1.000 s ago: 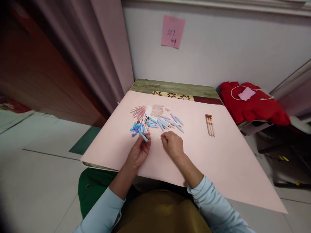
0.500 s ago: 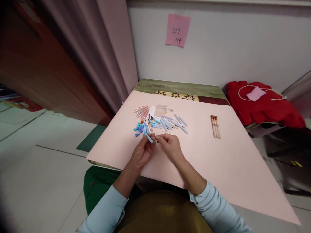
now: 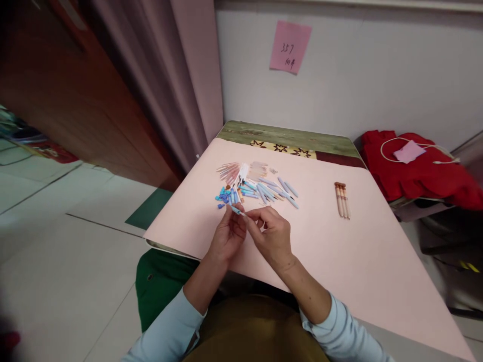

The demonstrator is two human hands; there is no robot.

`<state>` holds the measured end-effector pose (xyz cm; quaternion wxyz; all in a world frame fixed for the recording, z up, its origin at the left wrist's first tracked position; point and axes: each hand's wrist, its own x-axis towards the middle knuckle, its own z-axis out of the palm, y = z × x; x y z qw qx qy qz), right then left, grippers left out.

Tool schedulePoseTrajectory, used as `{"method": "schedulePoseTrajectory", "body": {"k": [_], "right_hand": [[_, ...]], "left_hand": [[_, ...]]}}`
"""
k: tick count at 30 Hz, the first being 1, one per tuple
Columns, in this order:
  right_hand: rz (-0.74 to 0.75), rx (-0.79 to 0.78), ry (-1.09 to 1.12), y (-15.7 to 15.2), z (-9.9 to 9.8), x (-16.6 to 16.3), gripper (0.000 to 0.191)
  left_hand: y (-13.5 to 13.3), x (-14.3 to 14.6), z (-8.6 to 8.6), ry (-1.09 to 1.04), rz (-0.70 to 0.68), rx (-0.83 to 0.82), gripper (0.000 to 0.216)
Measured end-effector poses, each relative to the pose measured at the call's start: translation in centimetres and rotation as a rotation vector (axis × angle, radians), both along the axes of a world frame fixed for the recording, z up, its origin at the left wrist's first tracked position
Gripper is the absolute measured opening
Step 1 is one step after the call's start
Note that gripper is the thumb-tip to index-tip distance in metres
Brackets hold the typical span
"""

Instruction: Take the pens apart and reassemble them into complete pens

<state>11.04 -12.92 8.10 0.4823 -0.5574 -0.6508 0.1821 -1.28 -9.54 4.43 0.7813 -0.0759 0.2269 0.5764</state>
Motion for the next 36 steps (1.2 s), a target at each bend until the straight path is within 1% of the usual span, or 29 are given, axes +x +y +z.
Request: {"method": "schedulePoseTrajectory", "body": {"k": [2,6,8,10,11,13,17,19,20,23,25,27,29,32,36], "right_hand": [[-0.002,0.046,-0.122,-0.3,0.4,-0.5,0.016],[-0.049,0.065,-0.303,-0.9,0.9,-0.7,0.019],[-0.064,0.043,-0.361,-1.2,1.2,-0.5,0.018],[-0.066,-0.014,-0.37,-1.5,1.5,-0.1,0.015],[-0.059,-0.053,-0.342,-1.6,1.6,0.2,0.014],[-0.027,-0.152,-0.205,-1.5,1.6,0.7,0.015],[0.143,-0.373,0.232,-1.0,1.1,1.3,0.032],[0.182,-0.416,0.37,-0.9,0.9,1.5,0.039],[0.166,-0.412,0.401,-0.8,0.8,1.6,0.04],[0.043,-0.355,0.389,-0.7,0.3,2.8,0.039],[-0.036,-0.338,0.332,-0.4,-0.4,3.9,0.038],[-0.103,-0.341,0.265,-0.1,-1.2,5.1,0.037],[-0.141,-0.342,0.223,-0.1,-1.8,5.7,0.035],[-0.107,-0.33,0.217,-0.6,-2.0,5.4,0.034],[0.071,-0.334,0.187,-1.8,-1.2,3.3,0.032]], "left_hand": [[-0.6,0.3,0.5,0.016,-0.025,-0.011,0.014],[-1.6,0.5,1.3,0.069,-0.026,-0.01,0.011],[-2.1,0.6,1.3,0.109,-0.006,0.016,0.01],[-2.6,0.8,1.1,0.157,0.011,0.053,0.01],[-2.9,0.9,1.0,0.177,0.011,0.071,0.01],[-3.5,1.2,0.9,0.201,-0.005,0.085,0.01],[-3.9,1.1,1.1,0.16,-0.074,0.035,0.01],[-3.6,0.5,1.5,0.11,-0.089,-0.017,0.01],[-3.4,0.0,1.7,0.09,-0.073,-0.05,0.01],[-2.7,-1.2,2.3,0.07,0.059,-0.078,0.013],[-2.5,-1.5,2.3,0.083,0.041,-0.094,0.015],[-2.6,-1.2,2.0,0.107,0.011,-0.112,0.015],[-3.0,-0.5,1.5,0.139,0.03,-0.108,0.013],[-3.7,0.7,0.6,0.188,0.048,-0.052,0.008],[-4.5,1.9,0.1,0.214,0.007,0.025,0.013]]}}
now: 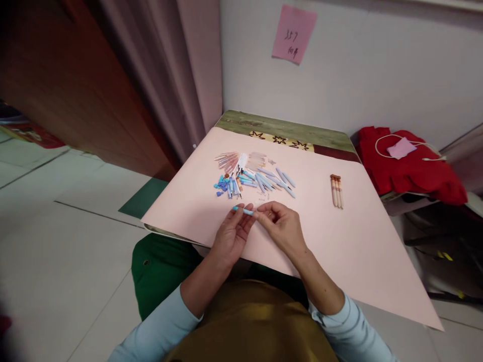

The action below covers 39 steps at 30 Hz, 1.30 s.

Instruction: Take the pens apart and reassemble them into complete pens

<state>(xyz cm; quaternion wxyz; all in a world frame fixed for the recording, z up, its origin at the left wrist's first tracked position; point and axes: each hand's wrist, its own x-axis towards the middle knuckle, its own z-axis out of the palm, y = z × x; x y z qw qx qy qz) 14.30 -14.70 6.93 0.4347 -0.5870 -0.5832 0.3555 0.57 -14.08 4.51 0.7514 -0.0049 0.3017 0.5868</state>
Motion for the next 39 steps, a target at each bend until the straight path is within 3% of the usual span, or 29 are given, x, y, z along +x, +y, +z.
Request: {"method": "schedulePoseTrajectory", "body": {"k": [2,8,15,20,24,32,36,39], "right_hand": [[0.035,0.026,-0.044,-0.4,0.2,-0.9,0.031],[-0.059,0.183,-0.262,-0.7,0.2,-1.6,0.018],[-0.043,0.318,-0.341,-1.3,0.7,-1.9,0.009],[-0.02,0.394,-0.392,-2.7,0.3,-2.1,0.004],[-0.02,0.397,-0.411,-3.3,-0.1,-1.5,0.004],[-0.069,0.36,-0.36,-2.8,-0.4,-1.1,0.007],[-0.012,0.351,-0.304,-2.0,-0.6,-0.2,0.014],[-0.096,0.339,-0.304,0.2,-1.1,1.4,0.018]], "left_hand": [[-0.2,0.3,0.0,-0.002,-0.006,0.031,0.016],[-0.5,0.6,0.4,-0.019,-0.01,0.089,0.013],[0.0,-0.2,0.0,-0.05,-0.01,-0.093,0.017],[-0.5,-0.3,-0.2,0.128,-0.034,-0.086,0.015],[-0.9,0.1,0.0,0.262,-0.066,-0.066,0.018],[-0.9,0.6,0.0,0.143,-0.157,-0.034,0.016],[0.2,-0.4,0.3,0.158,-0.115,-0.067,0.01],[1.9,-1.1,0.5,0.116,-0.025,-0.095,0.014]]}}
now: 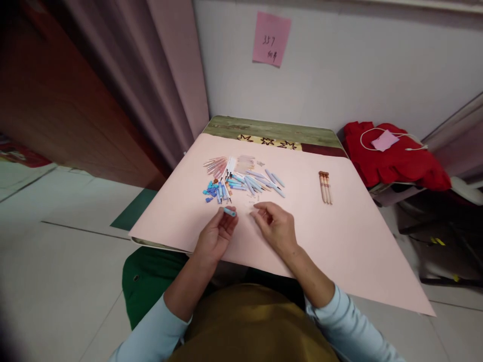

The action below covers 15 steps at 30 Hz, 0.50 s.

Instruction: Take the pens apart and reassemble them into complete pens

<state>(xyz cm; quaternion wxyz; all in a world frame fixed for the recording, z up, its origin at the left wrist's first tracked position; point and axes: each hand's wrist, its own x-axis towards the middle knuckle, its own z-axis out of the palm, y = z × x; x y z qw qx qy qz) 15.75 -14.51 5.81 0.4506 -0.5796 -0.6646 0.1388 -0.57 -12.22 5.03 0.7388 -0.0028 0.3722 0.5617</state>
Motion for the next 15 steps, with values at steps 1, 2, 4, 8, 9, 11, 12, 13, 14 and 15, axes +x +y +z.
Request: {"method": "schedulePoseTrajectory", "body": {"k": [1,2,4,8,9,11,12,13,14,15], "right_hand": [[-0.039,-0.001,-0.042,1.0,-0.3,0.5,0.015],[-0.052,-0.024,-0.095,2.0,-0.6,0.9,0.013],[-0.044,-0.114,-0.203,3.9,-1.2,1.2,0.012],[-0.052,-0.26,-0.405,6.1,-2.0,0.2,0.016],[-0.062,-0.283,-0.452,6.3,-2.2,-0.2,0.017],[-0.076,-0.311,-0.541,6.5,-2.5,-0.7,0.019],[-0.076,-0.313,-0.58,6.5,-2.7,-0.8,0.021],[-0.071,-0.308,-0.613,6.6,-2.8,-0.9,0.022],[-0.064,-0.295,-0.635,6.6,-3.0,-0.9,0.022],[-0.059,-0.274,-0.641,6.6,-3.1,-0.8,0.023]], "left_hand": [[0.6,-0.2,0.0,-0.025,0.032,0.008,0.015],[1.3,-0.3,-0.1,-0.054,0.05,0.026,0.016],[2.4,-0.4,-0.5,-0.104,0.058,0.069,0.017],[3.6,-0.5,-1.9,-0.151,0.05,0.161,0.022],[3.7,-0.5,-2.2,-0.154,0.044,0.182,0.022],[3.6,-0.6,-2.8,-0.15,0.013,0.215,0.021],[3.6,-0.7,-3.0,-0.144,-0.01,0.227,0.02],[3.5,-0.7,-3.1,-0.136,-0.031,0.235,0.018],[3.5,-0.6,-3.3,-0.127,-0.047,0.241,0.017],[3.5,-0.6,-3.4,-0.118,-0.057,0.244,0.016]]}}
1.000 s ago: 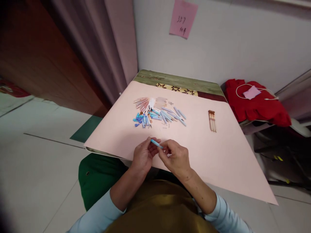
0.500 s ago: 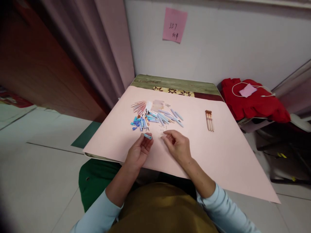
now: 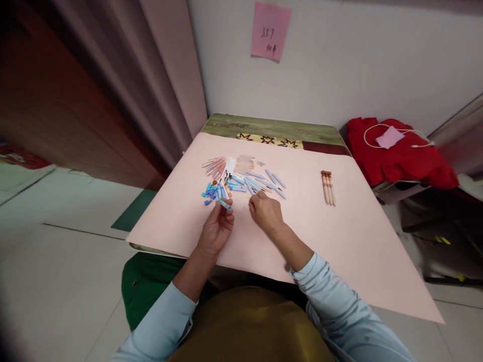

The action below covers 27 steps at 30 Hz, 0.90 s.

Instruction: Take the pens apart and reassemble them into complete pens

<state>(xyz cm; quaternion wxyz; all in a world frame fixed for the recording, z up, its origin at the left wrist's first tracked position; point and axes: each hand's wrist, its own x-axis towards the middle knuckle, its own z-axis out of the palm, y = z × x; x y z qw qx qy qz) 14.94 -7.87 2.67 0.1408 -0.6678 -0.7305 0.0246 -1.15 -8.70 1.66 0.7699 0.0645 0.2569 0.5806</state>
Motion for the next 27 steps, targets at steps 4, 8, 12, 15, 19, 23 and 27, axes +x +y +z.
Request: {"method": "schedulePoseTrajectory", "body": {"k": [4,8,12,15,19,23,27], "right_hand": [[-0.018,0.16,0.128,0.2,-0.4,0.4,0.023],[-0.083,0.298,0.384,0.2,0.4,0.4,0.018],[-0.003,0.205,0.767,-0.7,2.5,-0.3,0.016],[0.053,0.098,0.914,-1.9,4.0,-1.1,0.016],[0.069,0.067,0.91,-2.8,4.6,-1.6,0.012],[0.061,0.007,0.951,-3.0,4.5,-1.9,0.012],[0.057,-0.014,0.955,-3.3,4.5,-2.1,0.014]], "left_hand": [[0.2,0.4,-0.2,0.043,0.01,-0.025,0.013],[0.4,0.5,0.0,0.079,0.011,-0.052,0.014],[0.5,0.7,0.5,0.115,0.026,-0.085,0.014],[0.5,0.8,0.7,0.125,0.041,-0.088,0.009],[0.4,0.9,0.6,0.109,0.034,-0.045,0.004],[0.2,0.9,0.6,0.107,0.017,-0.019,0.003],[0.0,0.8,0.7,0.115,0.013,-0.017,0.011]]}}
